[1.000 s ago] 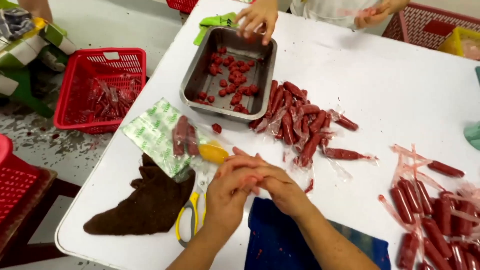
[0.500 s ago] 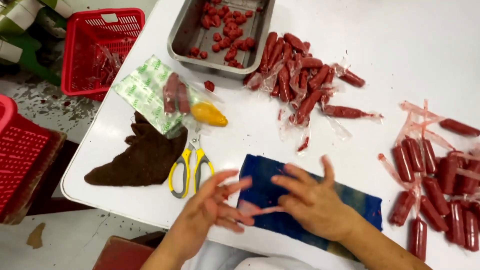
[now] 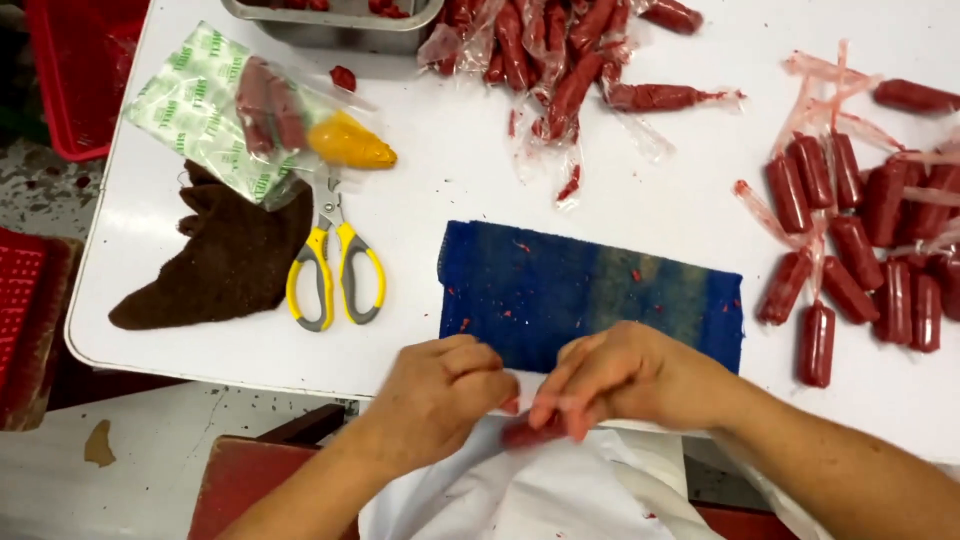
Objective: The person repeatedly picks up small red sausage-like items, wraps each one in a clear plastic film, and places the wrapped items on the table. The person also handles small red pieces from a metal tray, rolling them into sausage shapes before wrapping.
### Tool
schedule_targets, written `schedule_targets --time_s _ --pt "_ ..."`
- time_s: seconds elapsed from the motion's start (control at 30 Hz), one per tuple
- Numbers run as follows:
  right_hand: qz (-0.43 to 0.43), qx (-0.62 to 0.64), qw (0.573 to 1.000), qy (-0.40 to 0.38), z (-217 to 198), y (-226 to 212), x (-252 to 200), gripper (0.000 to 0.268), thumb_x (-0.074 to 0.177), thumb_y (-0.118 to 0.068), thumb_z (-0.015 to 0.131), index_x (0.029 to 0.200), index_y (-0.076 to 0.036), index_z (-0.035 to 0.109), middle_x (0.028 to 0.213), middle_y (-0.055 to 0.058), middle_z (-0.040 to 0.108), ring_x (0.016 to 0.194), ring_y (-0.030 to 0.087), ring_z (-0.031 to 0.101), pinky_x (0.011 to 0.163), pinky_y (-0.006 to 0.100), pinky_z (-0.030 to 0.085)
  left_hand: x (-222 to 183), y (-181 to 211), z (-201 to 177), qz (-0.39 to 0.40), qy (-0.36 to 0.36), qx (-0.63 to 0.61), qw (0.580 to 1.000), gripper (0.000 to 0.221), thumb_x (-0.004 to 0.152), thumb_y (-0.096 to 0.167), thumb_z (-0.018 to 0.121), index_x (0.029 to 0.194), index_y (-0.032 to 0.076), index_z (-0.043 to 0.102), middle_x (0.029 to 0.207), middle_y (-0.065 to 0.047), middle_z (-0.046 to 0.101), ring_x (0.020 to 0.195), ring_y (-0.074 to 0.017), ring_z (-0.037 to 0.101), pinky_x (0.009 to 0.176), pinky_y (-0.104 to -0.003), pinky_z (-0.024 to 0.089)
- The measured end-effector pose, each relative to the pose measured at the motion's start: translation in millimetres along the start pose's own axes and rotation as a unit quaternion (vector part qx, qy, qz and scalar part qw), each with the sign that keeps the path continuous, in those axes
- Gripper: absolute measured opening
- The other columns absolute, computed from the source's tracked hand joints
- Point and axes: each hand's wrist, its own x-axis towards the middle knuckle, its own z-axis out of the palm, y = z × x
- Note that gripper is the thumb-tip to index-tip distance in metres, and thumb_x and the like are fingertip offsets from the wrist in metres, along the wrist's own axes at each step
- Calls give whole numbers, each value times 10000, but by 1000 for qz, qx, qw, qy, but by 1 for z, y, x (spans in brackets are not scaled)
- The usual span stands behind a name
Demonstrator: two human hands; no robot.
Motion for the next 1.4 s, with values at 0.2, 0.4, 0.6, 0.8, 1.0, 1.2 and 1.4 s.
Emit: schedule_targets --time_s 0.2,0.4,0.6,0.8,1.0,1.2,1.4 --pt "130 349 799 472 56 46 -11 348 875 -252 749 1029 60 746 672 154 711 562 219 611 594 308 477 6 16 101 -425 120 -512 737 256 980 155 547 763 53 637 564 -28 578 418 -96 500 362 -210 357" --pt "-10 -217 824 524 31 55 -13 95 869 -198 751 850 -115 792 937 56 785 845 260 583 842 332 449 17 3 97 -395 237 -591 662 211 970 60 630 787 -38 669 434 -150 508 248 -187 395 253 -267 358" --pt "-4 -366 871 328 0 8 -24 112 942 -192 677 903 -175 781 1058 -53 773 1250 352 552 915 329 470 41 -2 56 -412 120 -542 723 279 980 121 628 723 17 659 386 -57 395 305 -93 293 290 -179 264" --pt "46 -157 963 215 -17 14 -34 61 834 -115 756 824 -140 811 905 19 781 1240 326 503 1115 469 348 64 -12 35 -131 37 -259 956 232 970 231 652 761 142 699 678 -27 688 695 -241 676 726 -310 552" --pt "52 -145 970 189 -14 27 -41 122 826 -130 786 943 -108 813 940 101 784 1268 380 523 1124 507 335 57 -13 52 -105 -67 -153 980 451 757 386 820 872 89 500 879 -146 550 722 -442 622 634 -525 513" --pt "19 -16 862 507 42 76 -33 111 816 0 814 918 22 780 960 194 776 1038 349 728 943 441 565 18 -3 108 -206 225 -234 923 649 706 380 905 1184 38 631 1121 -103 595 759 -199 635 605 -279 568" --pt "19 11 805 592 50 110 -38 433 806 46 798 1067 -33 460 983 169 783 844 173 736 793 277 596 56 -15 103 -161 305 -206 916 184 893 149 755 1051 72 807 766 -13 578 824 -173 523 777 -246 450"
